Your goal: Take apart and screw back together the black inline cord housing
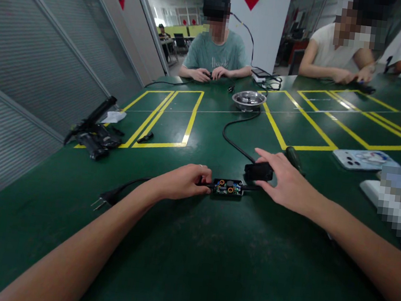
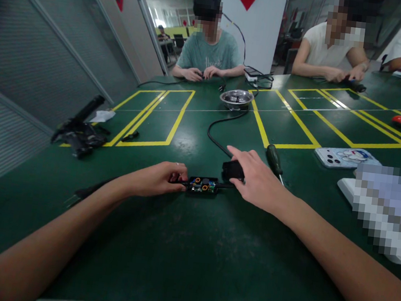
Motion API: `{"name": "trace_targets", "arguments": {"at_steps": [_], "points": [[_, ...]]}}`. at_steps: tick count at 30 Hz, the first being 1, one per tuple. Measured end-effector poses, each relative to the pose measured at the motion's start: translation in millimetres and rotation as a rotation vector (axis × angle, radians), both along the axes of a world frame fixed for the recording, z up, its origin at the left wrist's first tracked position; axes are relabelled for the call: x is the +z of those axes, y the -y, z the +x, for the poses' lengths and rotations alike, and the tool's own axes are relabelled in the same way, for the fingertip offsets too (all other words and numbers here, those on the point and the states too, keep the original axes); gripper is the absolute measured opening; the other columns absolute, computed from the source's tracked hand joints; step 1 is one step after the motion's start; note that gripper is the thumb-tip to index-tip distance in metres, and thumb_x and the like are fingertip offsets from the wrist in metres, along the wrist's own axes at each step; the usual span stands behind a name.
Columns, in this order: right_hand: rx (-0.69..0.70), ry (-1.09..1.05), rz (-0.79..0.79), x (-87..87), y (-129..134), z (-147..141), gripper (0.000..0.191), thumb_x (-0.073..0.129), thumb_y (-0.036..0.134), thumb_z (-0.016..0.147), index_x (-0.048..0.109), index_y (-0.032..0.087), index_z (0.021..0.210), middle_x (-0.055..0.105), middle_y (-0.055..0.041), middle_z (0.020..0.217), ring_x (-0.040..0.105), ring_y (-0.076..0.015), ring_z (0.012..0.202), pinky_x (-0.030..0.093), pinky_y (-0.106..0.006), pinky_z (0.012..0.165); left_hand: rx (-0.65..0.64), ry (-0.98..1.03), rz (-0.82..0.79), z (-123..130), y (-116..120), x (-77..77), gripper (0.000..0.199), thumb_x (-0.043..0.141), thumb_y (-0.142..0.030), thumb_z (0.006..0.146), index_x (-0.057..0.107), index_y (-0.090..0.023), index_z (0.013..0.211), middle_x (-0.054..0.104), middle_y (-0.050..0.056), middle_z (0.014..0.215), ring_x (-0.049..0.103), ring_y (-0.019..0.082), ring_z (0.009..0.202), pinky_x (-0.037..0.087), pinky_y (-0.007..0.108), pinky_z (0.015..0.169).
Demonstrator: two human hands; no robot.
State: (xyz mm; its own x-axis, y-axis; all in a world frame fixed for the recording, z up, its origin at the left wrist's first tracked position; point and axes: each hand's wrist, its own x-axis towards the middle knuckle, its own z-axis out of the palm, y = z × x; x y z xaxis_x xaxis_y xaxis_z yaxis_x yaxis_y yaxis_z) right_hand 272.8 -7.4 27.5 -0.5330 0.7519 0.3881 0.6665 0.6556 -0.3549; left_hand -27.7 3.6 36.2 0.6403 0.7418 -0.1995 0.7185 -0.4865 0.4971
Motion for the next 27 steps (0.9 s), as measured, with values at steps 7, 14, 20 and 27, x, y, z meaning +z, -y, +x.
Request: {"name": "trace_targets", "arguments": {"at_steps": [7, 14, 20, 27], "points": [[0.113, -0.028, -0.089, 2.7, 10.0, -6.2, 0.068, 0.056, 0.019, 0.085, 0.028, 0.022, 0.147, 0.056, -0.0092, 0.127, 0.051, -0.0255, 0.119, 0.041, -0.049, 0.106, 0.013, -0.004, -0.015, 1.0, 0.8, 1.6, 0.018, 0.057, -0.035, 0.086, 0.06, -0.018, 0.09, 0.057, 0.002, 0.088, 0.052, 0.015, 0.075, 0.038, 0.026, 0.066], [0.084, -0.138, -0.238, 0.3, 10.1, -8.0, 0.063, 0.06, 0.026, 0.083, 0.036, 0.026, 0.142, 0.058, -0.0081, 0.126, 0.06, -0.0239, 0.107, 0.049, -0.049, 0.097, 0.035, -0.002, -0.056, 1.3, 1.1, 1.7, 0.019, 0.057, -0.036, 0.087, 0.059, -0.018, 0.09, 0.057, 0.001, 0.082, 0.052, 0.014, 0.071, 0.036, 0.025, 0.062], [-0.063, -0.337, -0.236, 5.9, 7.0, -6.4, 0.052, 0.064, 0.04, 0.083, 0.051, 0.022, 0.131, 0.065, -0.0087, 0.11, 0.063, -0.0236, 0.095, 0.055, -0.047, 0.087, 0.042, -0.008, -0.069, 2.1, 1.7, 4.4, 0.022, 0.058, -0.039, 0.086, 0.059, -0.018, 0.091, 0.058, 0.001, 0.084, 0.052, 0.014, 0.072, 0.036, 0.025, 0.062], [0.081, -0.351, -0.314, 7.9, 9.8, -7.3, 0.055, 0.064, 0.039, 0.084, 0.049, 0.025, 0.136, 0.06, -0.008, 0.12, 0.059, -0.0233, 0.11, 0.049, -0.048, 0.099, 0.039, 0.004, -0.078, -0.8, 0.0, 1.8, 0.022, 0.059, -0.04, 0.086, 0.06, -0.019, 0.092, 0.058, 0.001, 0.084, 0.053, 0.015, 0.072, 0.036, 0.025, 0.063]]}}
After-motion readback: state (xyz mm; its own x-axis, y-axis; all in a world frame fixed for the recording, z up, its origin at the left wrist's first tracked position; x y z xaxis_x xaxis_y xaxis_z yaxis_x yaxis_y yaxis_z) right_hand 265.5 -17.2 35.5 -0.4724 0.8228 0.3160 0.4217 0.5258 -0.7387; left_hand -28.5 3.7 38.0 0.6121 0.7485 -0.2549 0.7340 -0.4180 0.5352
